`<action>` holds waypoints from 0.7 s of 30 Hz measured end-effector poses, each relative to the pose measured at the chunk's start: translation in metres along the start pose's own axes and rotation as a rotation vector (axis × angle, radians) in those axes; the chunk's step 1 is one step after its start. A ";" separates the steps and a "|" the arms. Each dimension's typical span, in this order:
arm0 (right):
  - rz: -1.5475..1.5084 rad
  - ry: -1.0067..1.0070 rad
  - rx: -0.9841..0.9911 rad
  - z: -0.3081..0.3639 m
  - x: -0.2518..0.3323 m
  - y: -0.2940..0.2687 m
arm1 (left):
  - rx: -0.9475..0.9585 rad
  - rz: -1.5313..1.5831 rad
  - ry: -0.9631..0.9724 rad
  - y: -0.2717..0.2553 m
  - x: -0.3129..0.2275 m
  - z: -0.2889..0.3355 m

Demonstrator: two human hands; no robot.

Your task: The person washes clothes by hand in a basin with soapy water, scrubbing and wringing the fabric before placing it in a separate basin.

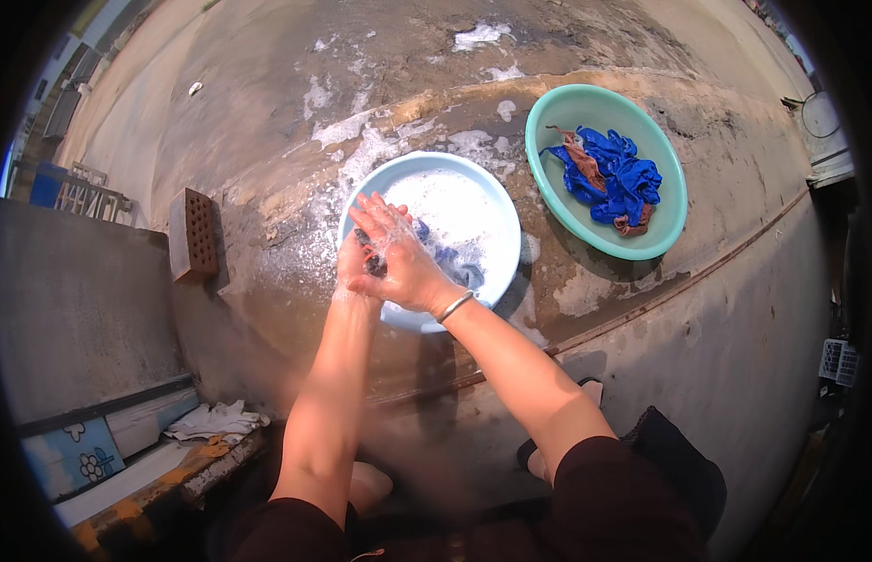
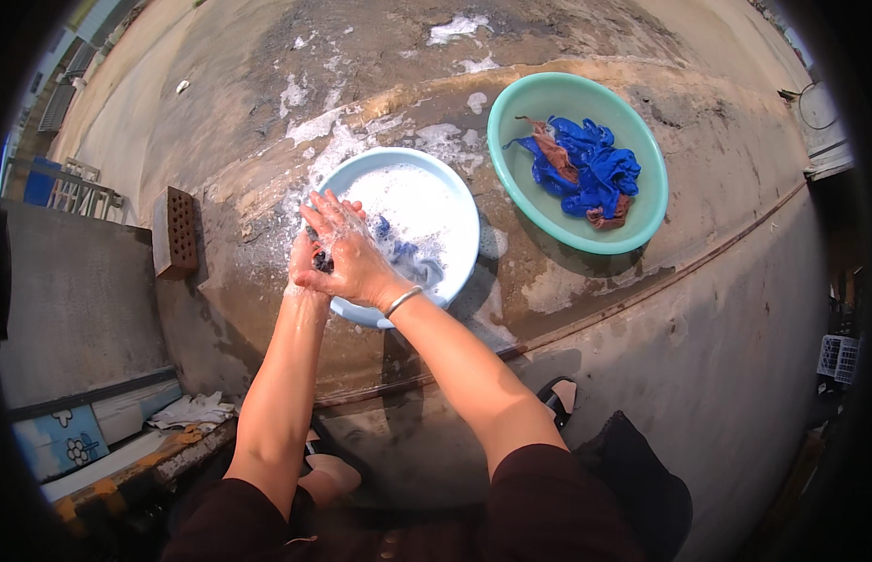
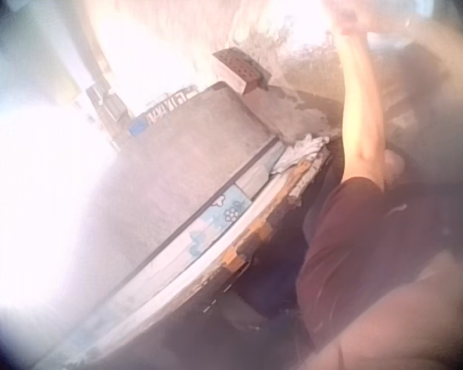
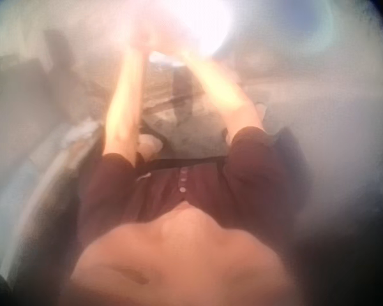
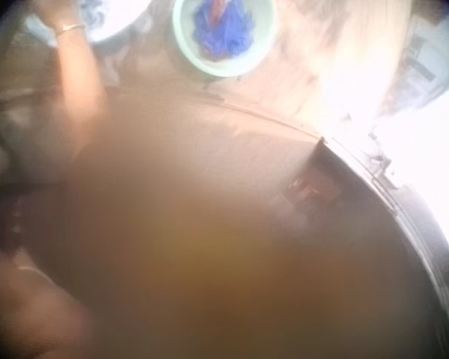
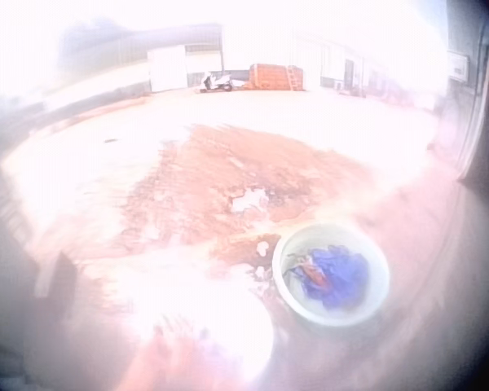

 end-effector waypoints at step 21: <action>-1.401 0.410 -0.572 0.000 -0.026 -0.005 | -0.398 -1.285 0.594 0.049 -0.009 0.003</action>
Point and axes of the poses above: each hand's wrist, its own z-axis away from the middle knuckle, its own y-axis out of the palm, x = y × z, the point moved 6 cm from there along -z, towards the middle knuckle, and after that the axes turned 15 degrees about x, right-handed, at the moved point
